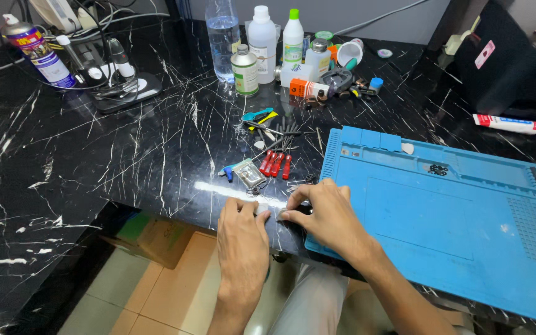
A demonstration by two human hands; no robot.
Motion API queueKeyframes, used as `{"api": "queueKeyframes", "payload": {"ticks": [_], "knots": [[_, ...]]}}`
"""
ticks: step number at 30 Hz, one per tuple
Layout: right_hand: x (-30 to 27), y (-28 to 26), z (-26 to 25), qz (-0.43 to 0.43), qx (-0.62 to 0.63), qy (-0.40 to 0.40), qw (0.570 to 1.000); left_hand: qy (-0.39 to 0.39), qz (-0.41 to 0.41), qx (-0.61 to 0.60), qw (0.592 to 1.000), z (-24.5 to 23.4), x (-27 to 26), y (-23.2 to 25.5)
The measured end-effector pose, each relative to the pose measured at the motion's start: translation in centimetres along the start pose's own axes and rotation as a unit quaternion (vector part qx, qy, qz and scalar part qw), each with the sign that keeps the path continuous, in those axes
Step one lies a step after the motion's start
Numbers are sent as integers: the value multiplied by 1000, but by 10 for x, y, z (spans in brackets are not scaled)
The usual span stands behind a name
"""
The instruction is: The person organizes various small tools and parts on a blue plastic tray. They place black rubber rings, white guitar picks, red-handled screwdrivers, and metal screwdriver bits into the tray's compartments, arranging them neatly.
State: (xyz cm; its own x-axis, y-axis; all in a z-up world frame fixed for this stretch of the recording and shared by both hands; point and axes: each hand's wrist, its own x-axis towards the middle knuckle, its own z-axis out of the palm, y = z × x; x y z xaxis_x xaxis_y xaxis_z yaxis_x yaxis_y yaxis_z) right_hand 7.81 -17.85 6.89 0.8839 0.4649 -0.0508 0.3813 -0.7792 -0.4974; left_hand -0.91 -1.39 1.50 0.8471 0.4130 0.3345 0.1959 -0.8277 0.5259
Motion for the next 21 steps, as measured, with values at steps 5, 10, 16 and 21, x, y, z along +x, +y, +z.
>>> {"api": "queueKeyframes", "payload": {"ticks": [5,10,16,21], "knots": [[-8,5,-8,-37,130,89,987,-13,-16,-65,998,-9,3,-3],[-19,5,-21,-5,298,39,954,-11,-79,-318,945,-36,10,33],[-26,16,-8,39,432,90,896,-33,-182,-545,818,-18,9,55],[-34,11,-11,107,476,137,862,-70,-171,-584,791,-15,7,60]]}}
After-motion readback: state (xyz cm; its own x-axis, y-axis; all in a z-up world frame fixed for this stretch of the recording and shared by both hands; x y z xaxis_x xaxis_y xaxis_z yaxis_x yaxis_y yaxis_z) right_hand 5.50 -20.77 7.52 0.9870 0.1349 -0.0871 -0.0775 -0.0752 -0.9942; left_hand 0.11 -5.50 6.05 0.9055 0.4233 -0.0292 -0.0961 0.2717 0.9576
